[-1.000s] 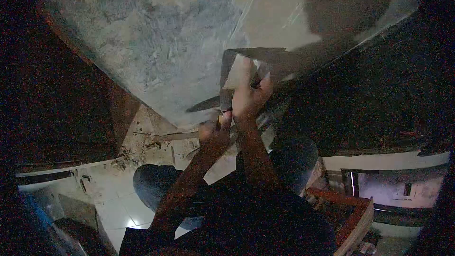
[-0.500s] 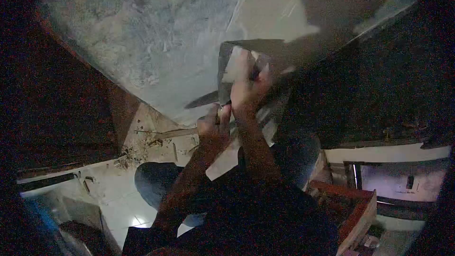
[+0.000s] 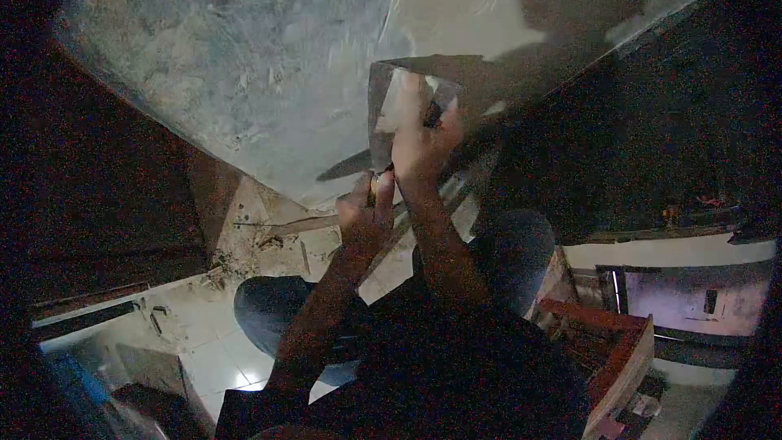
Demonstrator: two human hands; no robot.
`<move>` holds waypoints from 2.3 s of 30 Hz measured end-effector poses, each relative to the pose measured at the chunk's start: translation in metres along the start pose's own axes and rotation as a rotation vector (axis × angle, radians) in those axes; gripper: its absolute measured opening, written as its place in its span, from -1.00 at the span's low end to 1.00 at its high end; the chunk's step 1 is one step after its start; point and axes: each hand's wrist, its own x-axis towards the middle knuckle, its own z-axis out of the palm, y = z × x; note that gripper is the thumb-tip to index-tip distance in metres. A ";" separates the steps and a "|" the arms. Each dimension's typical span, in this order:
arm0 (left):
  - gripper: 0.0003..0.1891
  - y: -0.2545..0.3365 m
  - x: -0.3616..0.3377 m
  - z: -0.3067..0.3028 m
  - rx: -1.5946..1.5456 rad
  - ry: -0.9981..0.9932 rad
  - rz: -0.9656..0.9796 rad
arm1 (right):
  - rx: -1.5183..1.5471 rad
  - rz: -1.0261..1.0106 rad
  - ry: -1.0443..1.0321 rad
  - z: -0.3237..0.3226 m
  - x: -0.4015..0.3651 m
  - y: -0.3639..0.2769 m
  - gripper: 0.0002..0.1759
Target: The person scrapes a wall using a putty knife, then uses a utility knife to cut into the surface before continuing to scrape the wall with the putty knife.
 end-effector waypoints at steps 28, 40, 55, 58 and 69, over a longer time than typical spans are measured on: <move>-0.65 0.006 0.001 -0.004 0.397 0.144 0.306 | 0.055 -0.047 0.050 0.007 -0.001 -0.014 -0.67; -0.69 0.014 0.006 -0.008 -0.062 -0.079 -0.181 | -0.001 -0.043 0.089 0.006 0.002 -0.004 -0.74; -0.58 0.017 0.010 -0.009 0.012 -0.077 -0.185 | 0.182 0.016 0.041 0.011 0.001 -0.005 -0.75; -0.59 0.018 0.011 -0.008 0.034 -0.042 -0.166 | 0.251 -0.015 0.029 0.011 0.003 -0.008 -0.75; -0.59 0.016 0.007 0.002 0.050 0.032 -0.118 | 0.157 -0.075 -0.037 0.005 0.005 -0.012 -0.76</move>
